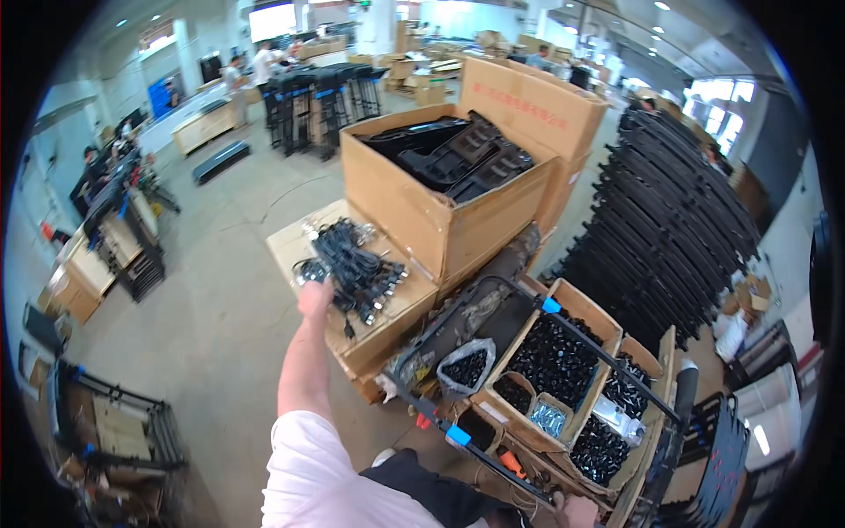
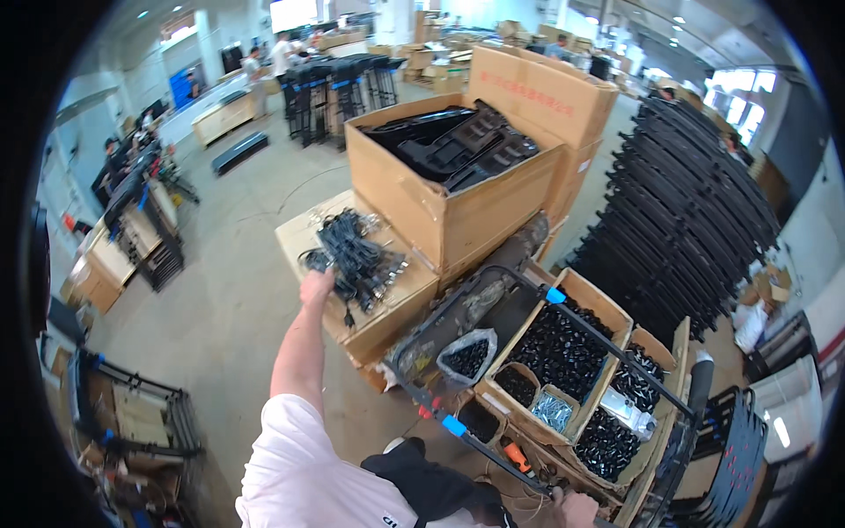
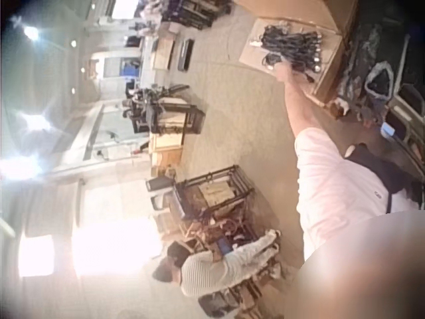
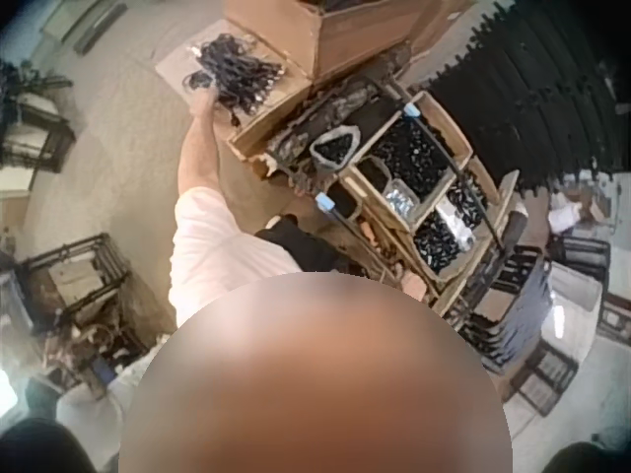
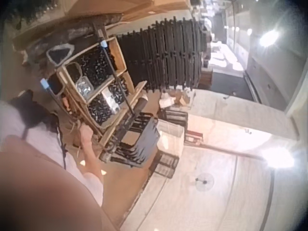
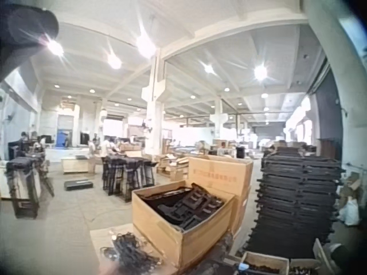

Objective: Assemble plastic housing components using a pneumatic screwdriver and fasteners.

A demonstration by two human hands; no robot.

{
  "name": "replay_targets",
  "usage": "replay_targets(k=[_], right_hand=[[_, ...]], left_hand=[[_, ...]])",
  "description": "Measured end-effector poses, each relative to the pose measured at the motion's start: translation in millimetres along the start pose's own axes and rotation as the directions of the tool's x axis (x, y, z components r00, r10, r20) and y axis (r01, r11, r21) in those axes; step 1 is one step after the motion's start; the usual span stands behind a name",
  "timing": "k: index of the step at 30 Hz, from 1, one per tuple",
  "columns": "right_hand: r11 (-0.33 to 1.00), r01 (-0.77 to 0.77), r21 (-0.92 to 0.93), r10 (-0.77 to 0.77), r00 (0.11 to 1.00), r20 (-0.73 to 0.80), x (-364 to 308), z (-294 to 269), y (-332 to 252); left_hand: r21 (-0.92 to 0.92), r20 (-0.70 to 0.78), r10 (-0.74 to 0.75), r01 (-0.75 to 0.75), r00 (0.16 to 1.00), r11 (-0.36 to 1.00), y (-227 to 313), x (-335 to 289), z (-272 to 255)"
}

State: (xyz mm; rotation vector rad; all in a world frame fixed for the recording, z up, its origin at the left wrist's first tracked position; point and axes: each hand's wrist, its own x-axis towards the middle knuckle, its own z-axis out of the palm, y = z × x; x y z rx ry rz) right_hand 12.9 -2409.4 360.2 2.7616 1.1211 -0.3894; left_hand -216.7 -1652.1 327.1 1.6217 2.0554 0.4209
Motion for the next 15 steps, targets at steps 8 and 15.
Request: replay_targets(k=[8,15], right_hand=[[0.966,-0.082,-0.247,0.128,0.976,0.175,-11,5,-26],[0.891,-0.265,-0.369,0.351,0.918,0.187,-1,13,-27]], left_hand=[[-0.114,0.282,0.084,-0.053,0.956,0.992,-4,58,-10],[-0.939,0.147,0.238,0.06,0.96,0.338,26,33,-36]])
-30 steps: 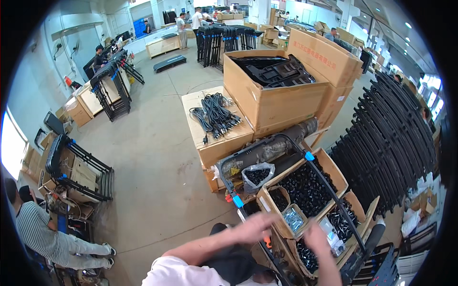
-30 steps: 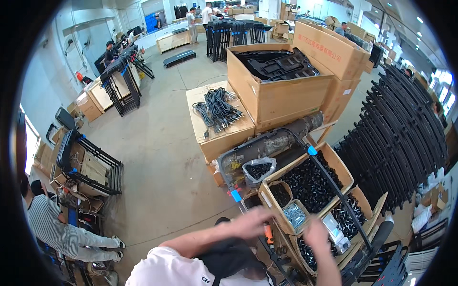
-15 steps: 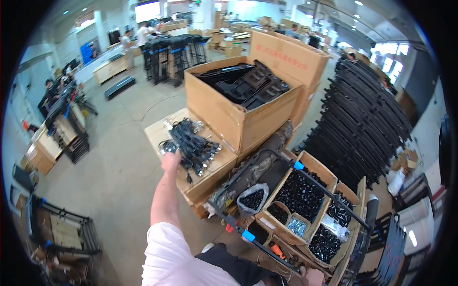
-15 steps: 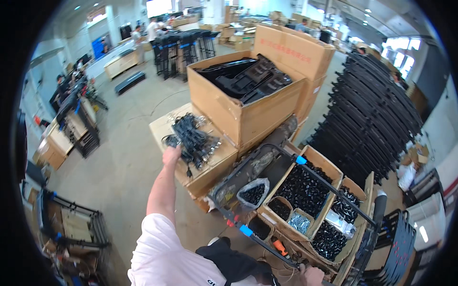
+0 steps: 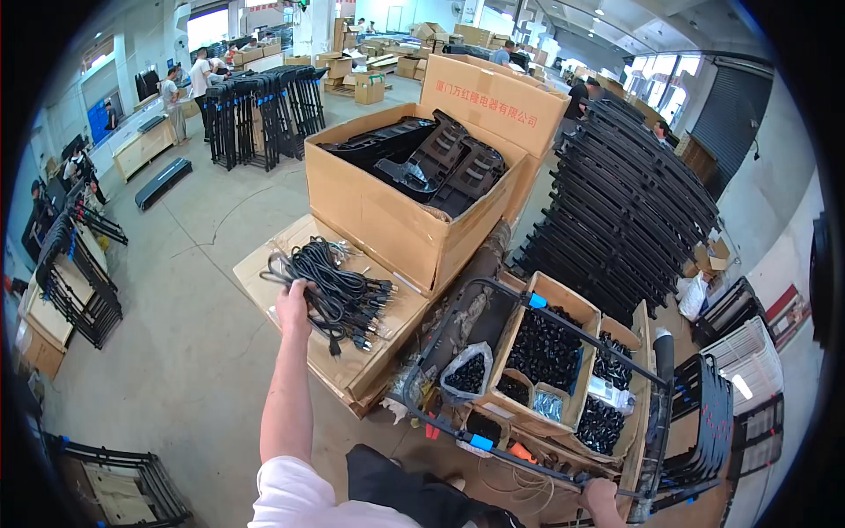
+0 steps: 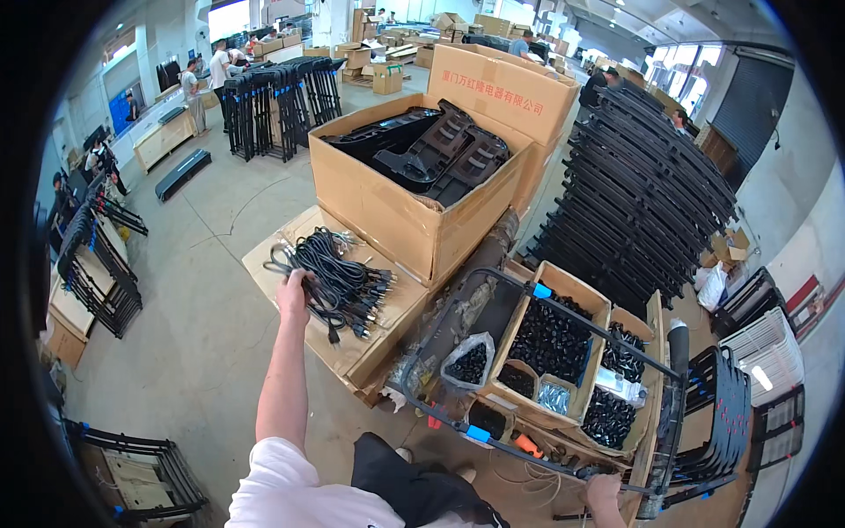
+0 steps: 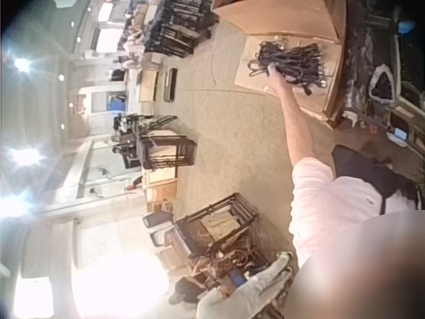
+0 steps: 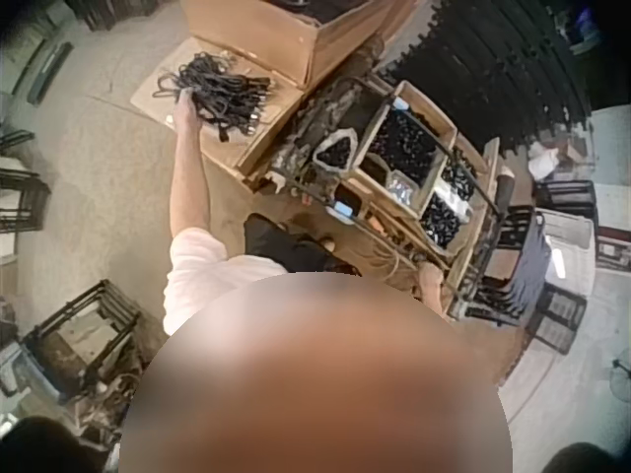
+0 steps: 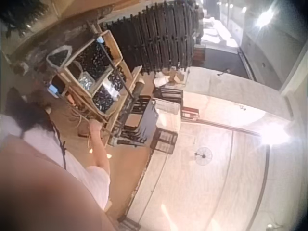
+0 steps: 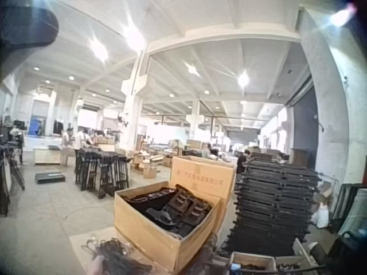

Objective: Assemble plastic housing components using a pneumatic screwdriver and fasteners.

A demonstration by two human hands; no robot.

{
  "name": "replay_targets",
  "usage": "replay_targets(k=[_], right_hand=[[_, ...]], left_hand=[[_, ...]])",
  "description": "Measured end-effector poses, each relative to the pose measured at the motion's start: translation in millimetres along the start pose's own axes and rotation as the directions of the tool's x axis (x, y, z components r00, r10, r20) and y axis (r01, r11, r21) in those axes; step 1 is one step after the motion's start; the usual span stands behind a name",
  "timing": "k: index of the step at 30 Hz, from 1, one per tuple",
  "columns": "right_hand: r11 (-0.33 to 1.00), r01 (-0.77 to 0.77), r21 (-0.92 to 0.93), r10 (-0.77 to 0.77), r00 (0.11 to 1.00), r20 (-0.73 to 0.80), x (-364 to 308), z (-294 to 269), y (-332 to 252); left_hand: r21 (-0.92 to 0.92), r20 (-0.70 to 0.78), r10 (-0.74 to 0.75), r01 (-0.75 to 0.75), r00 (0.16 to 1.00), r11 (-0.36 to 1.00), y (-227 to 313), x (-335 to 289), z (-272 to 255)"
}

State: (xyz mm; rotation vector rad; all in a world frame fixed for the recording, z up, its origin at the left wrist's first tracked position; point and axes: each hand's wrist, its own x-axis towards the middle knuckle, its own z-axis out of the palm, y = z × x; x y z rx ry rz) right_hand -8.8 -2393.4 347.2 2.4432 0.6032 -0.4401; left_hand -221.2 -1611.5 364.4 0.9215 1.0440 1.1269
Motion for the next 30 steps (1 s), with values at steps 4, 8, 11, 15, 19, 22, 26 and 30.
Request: replay_targets(k=[4,8,11,15,19,22,26,30], right_hand=[[0.995,0.064,0.073,-0.062,0.998,-0.027,4,-6,-2],[0.993,-0.032,0.117,0.053,0.982,-0.182,3,-9,-6],[1.0,-0.009,0.028,0.004,0.99,0.144,5,-12,-8],[0.978,-0.078,0.193,0.104,0.986,-0.131,2,-8,-9],[0.998,-0.057,-0.036,0.062,0.982,0.177,4,-6,-13],[0.965,-0.131,0.228,0.152,0.985,-0.079,2,-4,-21],[0.971,-0.19,0.147,0.192,0.981,0.002,-2,-10,-23],[0.978,-0.174,0.119,0.152,0.974,0.171,-6,-16,-24]], left_hand=[[-0.138,0.112,0.43,-0.414,0.896,0.9,64,-42,30],[-0.238,0.325,0.56,-0.507,0.762,0.829,110,-113,57],[-0.057,0.626,0.344,-0.399,0.7,0.915,101,-177,68],[0.093,0.953,0.038,-0.41,0.301,0.907,40,-256,75],[0.24,0.97,-0.221,-0.272,0.1,0.932,-56,-333,80],[0.277,0.96,-0.274,-0.285,0.05,0.918,-113,-365,72],[-0.004,0.992,-0.086,-0.686,-0.097,0.727,-160,-369,72],[-0.097,0.995,0.051,-0.737,-0.084,0.669,-181,-373,68]])
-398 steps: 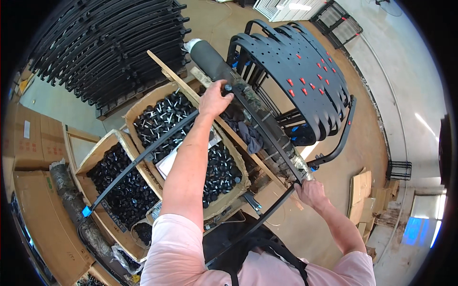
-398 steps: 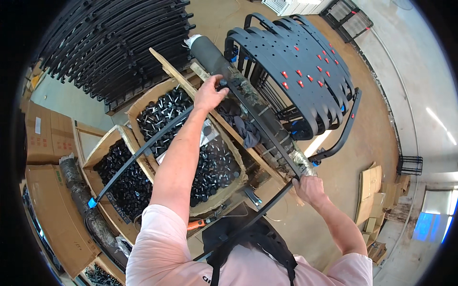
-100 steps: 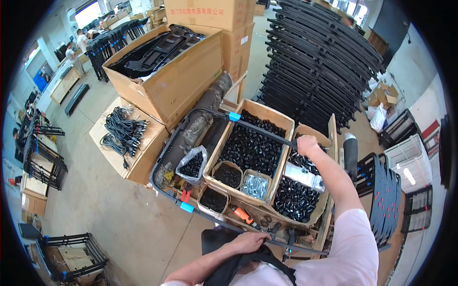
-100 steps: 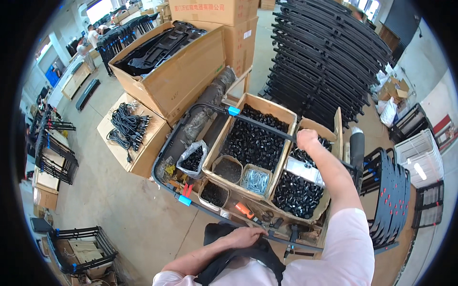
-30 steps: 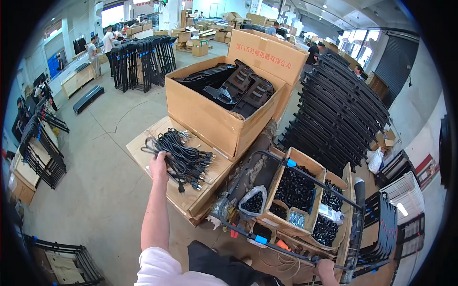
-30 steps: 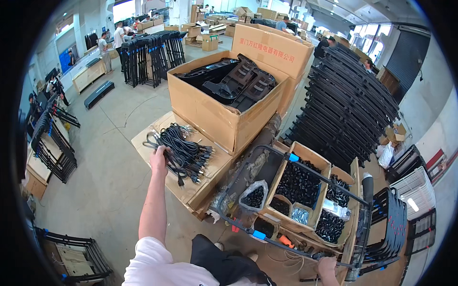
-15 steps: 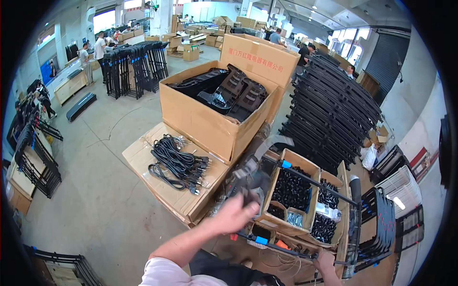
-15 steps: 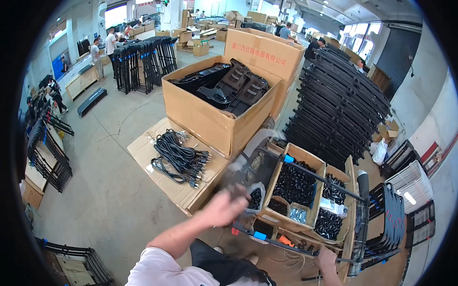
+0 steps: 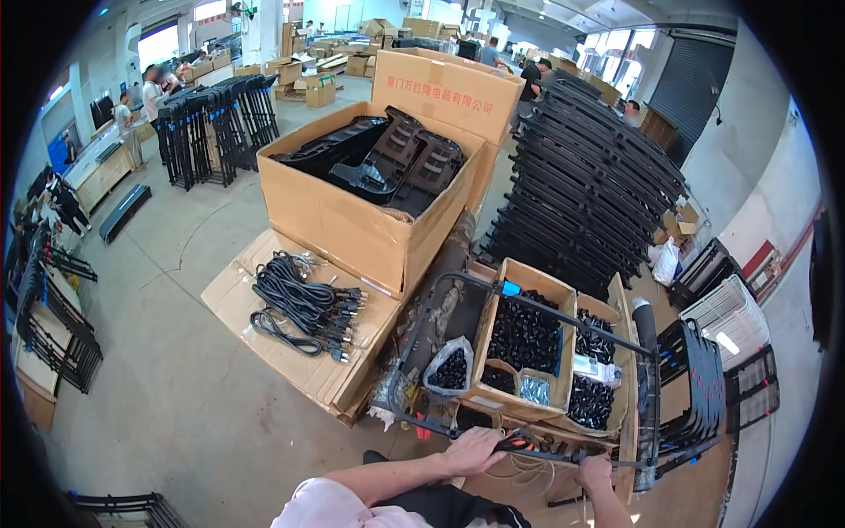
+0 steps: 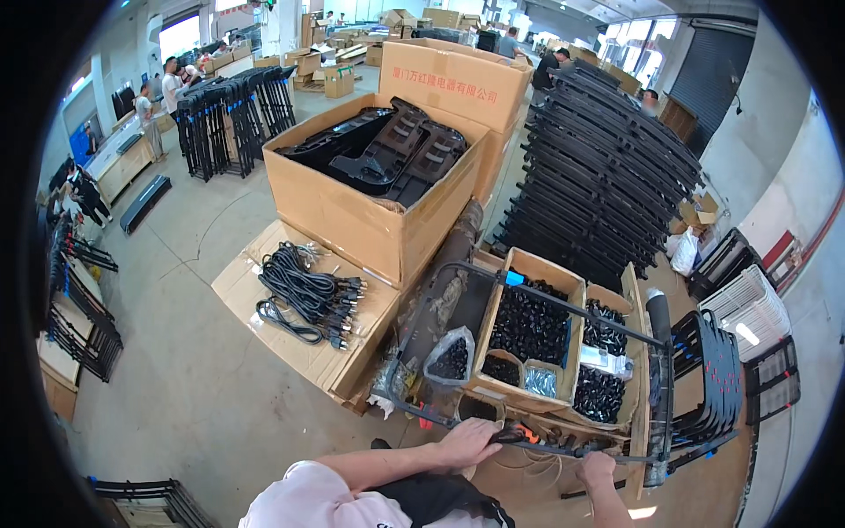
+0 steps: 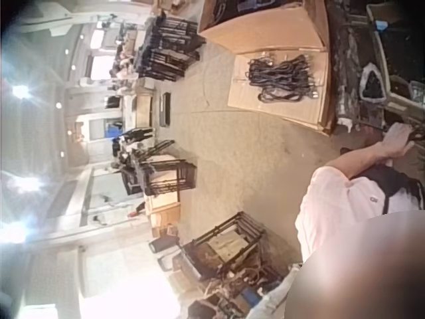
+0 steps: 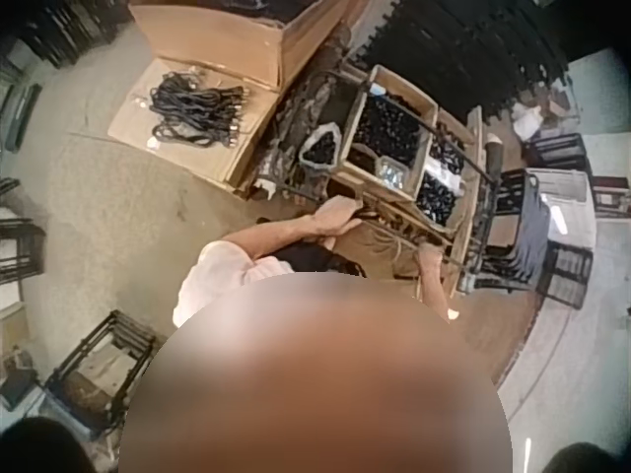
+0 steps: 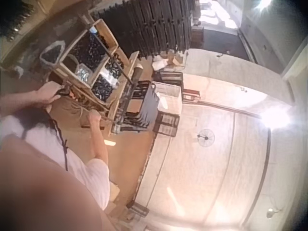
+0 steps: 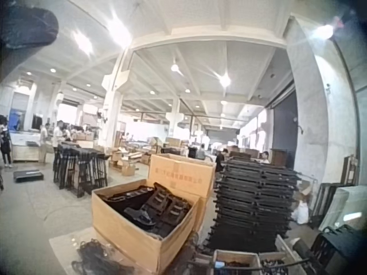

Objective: Assemble plastic housing components using a pneumatic screwdriver and fasteners.

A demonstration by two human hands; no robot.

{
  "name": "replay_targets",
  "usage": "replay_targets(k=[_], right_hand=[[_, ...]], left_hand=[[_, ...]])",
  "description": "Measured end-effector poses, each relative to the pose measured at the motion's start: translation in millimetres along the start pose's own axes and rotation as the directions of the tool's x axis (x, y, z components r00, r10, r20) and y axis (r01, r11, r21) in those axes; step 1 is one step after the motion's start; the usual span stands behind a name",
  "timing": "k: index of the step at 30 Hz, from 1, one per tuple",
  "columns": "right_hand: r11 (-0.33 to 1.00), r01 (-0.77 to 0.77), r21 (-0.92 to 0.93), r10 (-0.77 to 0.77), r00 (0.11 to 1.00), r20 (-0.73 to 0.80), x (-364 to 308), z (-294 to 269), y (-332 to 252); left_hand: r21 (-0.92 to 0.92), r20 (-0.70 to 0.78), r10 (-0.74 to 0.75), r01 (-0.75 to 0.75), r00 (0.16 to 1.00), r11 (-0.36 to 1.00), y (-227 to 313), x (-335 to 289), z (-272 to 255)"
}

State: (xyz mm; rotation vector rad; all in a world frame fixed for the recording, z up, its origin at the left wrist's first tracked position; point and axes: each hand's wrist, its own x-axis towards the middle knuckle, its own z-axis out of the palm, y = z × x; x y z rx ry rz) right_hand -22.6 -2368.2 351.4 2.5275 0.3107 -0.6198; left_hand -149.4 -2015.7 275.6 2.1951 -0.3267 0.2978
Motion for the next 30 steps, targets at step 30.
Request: replay_targets(k=[30], right_hand=[[0.995,0.061,0.082,-0.058,0.998,-0.039,-3,-18,-15]], left_hand=[[0.062,0.114,-0.075,0.068,0.991,0.996,8,5,-6]])
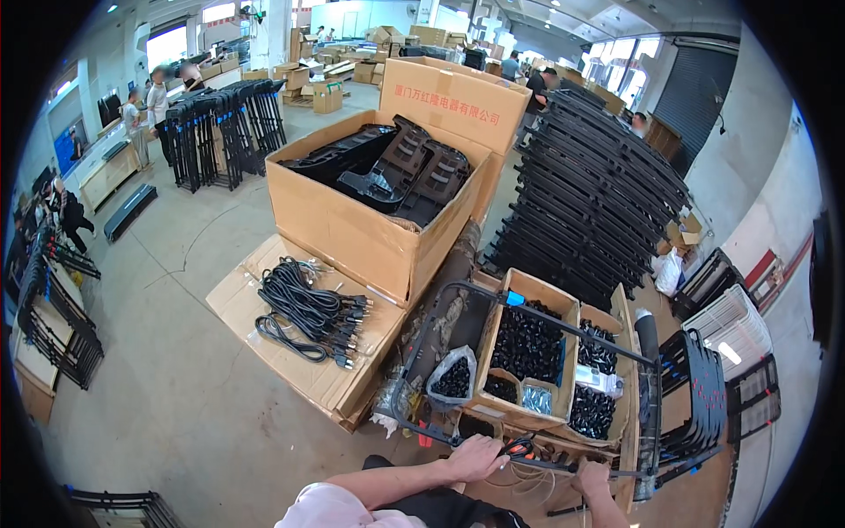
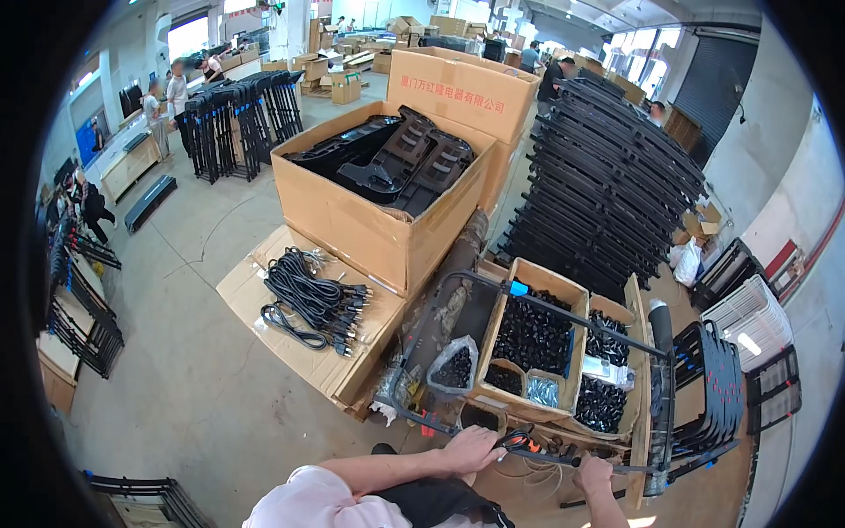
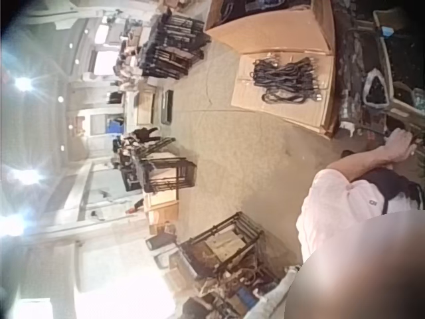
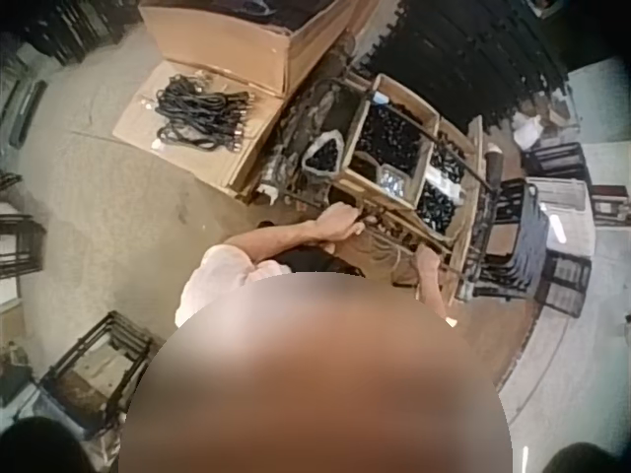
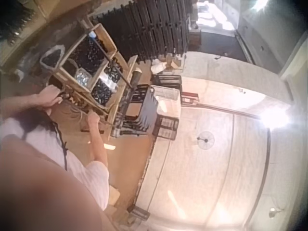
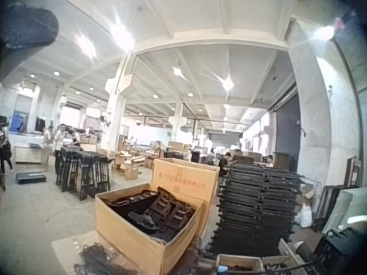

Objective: Assemble plastic housing components using a pneumatic screwdriver and fasteners.

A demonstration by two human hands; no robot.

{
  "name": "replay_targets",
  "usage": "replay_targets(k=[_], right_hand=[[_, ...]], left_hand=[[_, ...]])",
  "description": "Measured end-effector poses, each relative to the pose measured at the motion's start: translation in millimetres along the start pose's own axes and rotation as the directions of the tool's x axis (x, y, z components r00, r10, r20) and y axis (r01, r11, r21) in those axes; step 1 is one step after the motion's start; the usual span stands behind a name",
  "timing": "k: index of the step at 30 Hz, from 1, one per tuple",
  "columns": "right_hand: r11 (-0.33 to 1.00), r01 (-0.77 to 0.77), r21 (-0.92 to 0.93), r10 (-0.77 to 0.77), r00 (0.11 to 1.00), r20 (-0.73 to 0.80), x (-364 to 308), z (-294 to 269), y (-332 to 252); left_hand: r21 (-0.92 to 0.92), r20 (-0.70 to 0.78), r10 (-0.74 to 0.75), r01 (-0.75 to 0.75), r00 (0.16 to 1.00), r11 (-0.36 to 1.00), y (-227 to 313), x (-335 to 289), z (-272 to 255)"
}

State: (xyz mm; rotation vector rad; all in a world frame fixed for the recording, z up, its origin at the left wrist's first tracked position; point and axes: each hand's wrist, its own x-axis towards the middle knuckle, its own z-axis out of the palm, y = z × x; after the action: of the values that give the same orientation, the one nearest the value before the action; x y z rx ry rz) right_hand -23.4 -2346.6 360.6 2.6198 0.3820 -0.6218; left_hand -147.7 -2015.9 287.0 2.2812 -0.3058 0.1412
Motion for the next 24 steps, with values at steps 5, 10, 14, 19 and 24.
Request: replay_targets(k=[5,10,14,19,24], right_hand=[[0.997,0.062,0.036,-0.061,0.998,-0.022,14,11,4],[0.976,0.125,0.181,-0.074,0.962,-0.263,26,64,10],[0.96,-0.041,0.276,0.102,0.973,-0.209,31,61,-1],[0.509,0.298,0.808,-0.341,0.931,-0.129,16,-46,-68],[-0.343,0.098,0.934,-0.414,0.877,-0.244,10,-114,-165]], left_hand=[[-0.024,-0.045,0.041,-0.042,0.998,0.999,-4,1,3],[-0.15,0.0,-0.066,0.066,0.998,0.987,-2,1,-4],[-0.64,0.045,-0.148,0.143,0.988,0.755,8,-4,-23],[-0.688,-0.011,-0.213,0.147,0.977,0.711,21,-13,-32],[-0.744,0.303,-0.208,0.367,0.93,0.558,8,-13,-27]])
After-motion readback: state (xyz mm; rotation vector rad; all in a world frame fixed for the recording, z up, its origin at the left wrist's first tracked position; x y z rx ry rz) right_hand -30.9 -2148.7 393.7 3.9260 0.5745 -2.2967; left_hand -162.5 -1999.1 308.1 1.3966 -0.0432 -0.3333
